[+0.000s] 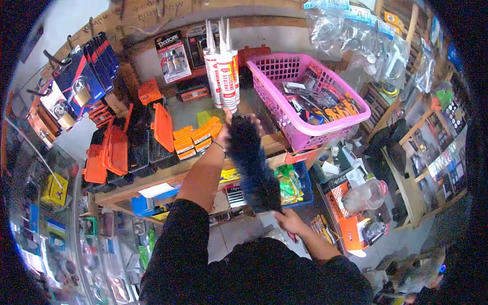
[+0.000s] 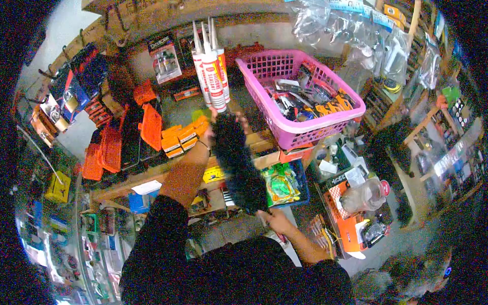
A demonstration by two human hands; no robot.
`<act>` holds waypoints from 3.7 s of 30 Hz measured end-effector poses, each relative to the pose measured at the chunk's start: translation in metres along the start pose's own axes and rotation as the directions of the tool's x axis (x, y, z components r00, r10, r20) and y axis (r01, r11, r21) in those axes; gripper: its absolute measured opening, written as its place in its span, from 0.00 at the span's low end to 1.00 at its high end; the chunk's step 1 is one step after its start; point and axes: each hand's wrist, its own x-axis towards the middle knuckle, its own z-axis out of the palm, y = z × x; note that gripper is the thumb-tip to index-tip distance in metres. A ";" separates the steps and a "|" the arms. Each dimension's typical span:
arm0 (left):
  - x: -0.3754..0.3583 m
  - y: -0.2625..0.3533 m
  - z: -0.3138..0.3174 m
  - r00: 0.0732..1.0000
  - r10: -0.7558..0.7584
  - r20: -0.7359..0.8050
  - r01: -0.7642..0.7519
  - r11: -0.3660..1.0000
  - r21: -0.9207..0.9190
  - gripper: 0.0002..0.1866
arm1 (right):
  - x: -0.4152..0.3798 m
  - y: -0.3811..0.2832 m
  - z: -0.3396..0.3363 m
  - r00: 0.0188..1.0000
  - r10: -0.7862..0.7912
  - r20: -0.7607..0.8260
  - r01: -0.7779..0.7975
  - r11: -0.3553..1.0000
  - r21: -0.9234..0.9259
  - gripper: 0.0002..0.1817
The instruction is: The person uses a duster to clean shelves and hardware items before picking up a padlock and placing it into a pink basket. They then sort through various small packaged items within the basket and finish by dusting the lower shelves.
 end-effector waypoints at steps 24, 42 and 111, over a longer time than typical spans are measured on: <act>-0.012 -0.003 0.028 0.948 0.026 -0.317 0.009 0.994 0.108 0.44 | 0.014 -0.006 -0.019 0.922 0.030 0.386 -0.246 0.814 0.526 0.21; 0.000 -0.007 0.040 0.743 0.134 -0.656 0.023 0.974 0.225 0.50 | 0.008 -0.009 -0.039 0.948 0.025 0.318 -0.169 0.884 0.435 0.21; -0.001 -0.013 0.030 0.765 0.103 -0.636 0.045 0.976 0.212 0.48 | 0.011 -0.004 -0.019 0.935 0.037 0.354 -0.177 0.911 0.374 0.20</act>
